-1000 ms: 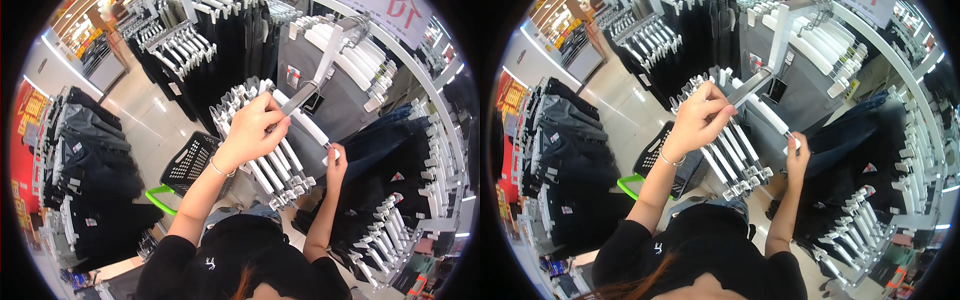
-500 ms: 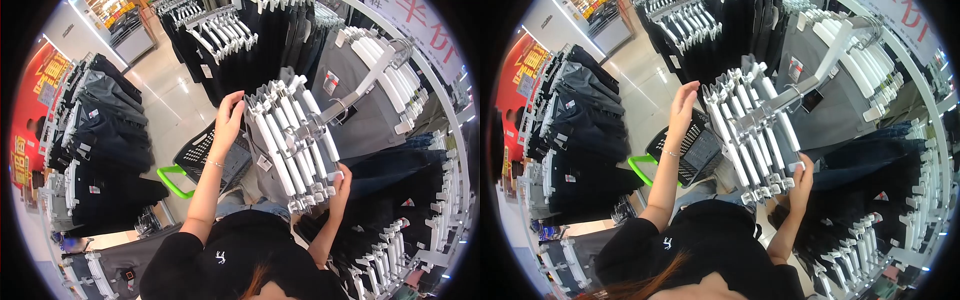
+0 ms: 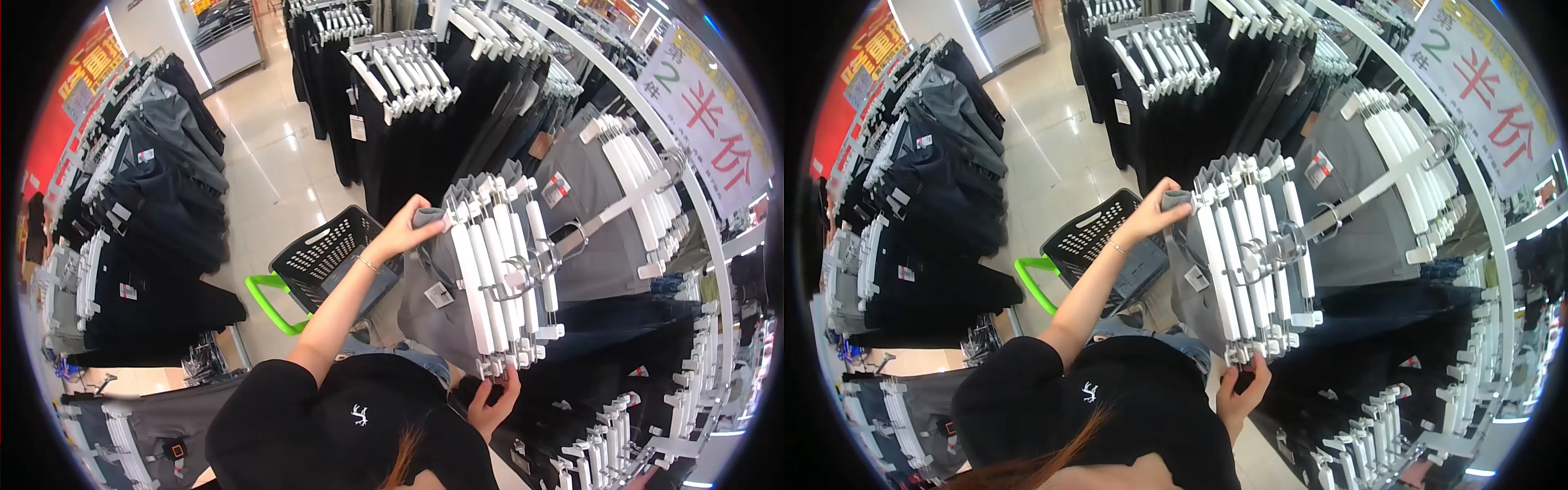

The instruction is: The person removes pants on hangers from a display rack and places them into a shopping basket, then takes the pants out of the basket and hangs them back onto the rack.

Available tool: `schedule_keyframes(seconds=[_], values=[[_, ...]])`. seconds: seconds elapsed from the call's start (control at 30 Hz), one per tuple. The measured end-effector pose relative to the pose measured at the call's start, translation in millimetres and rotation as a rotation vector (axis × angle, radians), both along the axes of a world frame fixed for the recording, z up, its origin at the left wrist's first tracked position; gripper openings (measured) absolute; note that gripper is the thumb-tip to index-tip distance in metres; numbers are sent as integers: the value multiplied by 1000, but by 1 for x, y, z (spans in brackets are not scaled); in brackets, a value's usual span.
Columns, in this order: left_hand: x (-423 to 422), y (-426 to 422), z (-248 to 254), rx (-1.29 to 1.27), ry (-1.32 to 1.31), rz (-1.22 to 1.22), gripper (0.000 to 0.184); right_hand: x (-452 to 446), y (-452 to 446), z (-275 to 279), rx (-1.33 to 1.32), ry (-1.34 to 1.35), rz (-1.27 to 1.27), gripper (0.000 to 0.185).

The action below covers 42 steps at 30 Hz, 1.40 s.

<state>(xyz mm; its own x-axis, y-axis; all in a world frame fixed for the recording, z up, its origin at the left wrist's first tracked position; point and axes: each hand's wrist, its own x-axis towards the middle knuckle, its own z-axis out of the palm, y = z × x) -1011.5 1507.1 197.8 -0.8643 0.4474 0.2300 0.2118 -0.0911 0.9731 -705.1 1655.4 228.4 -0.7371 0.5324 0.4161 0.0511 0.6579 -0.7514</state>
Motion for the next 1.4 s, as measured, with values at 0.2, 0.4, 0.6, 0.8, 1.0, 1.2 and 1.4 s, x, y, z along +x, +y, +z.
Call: schedule_keyframes(seconds=[0.2,0.4,0.6,0.8,1.0,1.2,1.4], values=[[13,-13,4,84,-135,-186,24,3,-24,-17,452,0,-247,48],[30,-45,18,-48,-9,-205,22,-18,-23,-21,138,156,-354,19],[53,-66,14,24,-83,-115,20,-20,-25,-12,-53,288,-459,10],[71,-60,27,262,-164,-86,33,-11,-23,6,-16,428,-447,20],[66,-77,56,374,-68,-146,44,-13,-17,39,43,591,-253,20],[62,-134,80,468,162,-38,39,-37,-29,73,130,618,148,33],[56,-237,67,315,204,243,57,-96,-54,81,-60,712,411,34]])
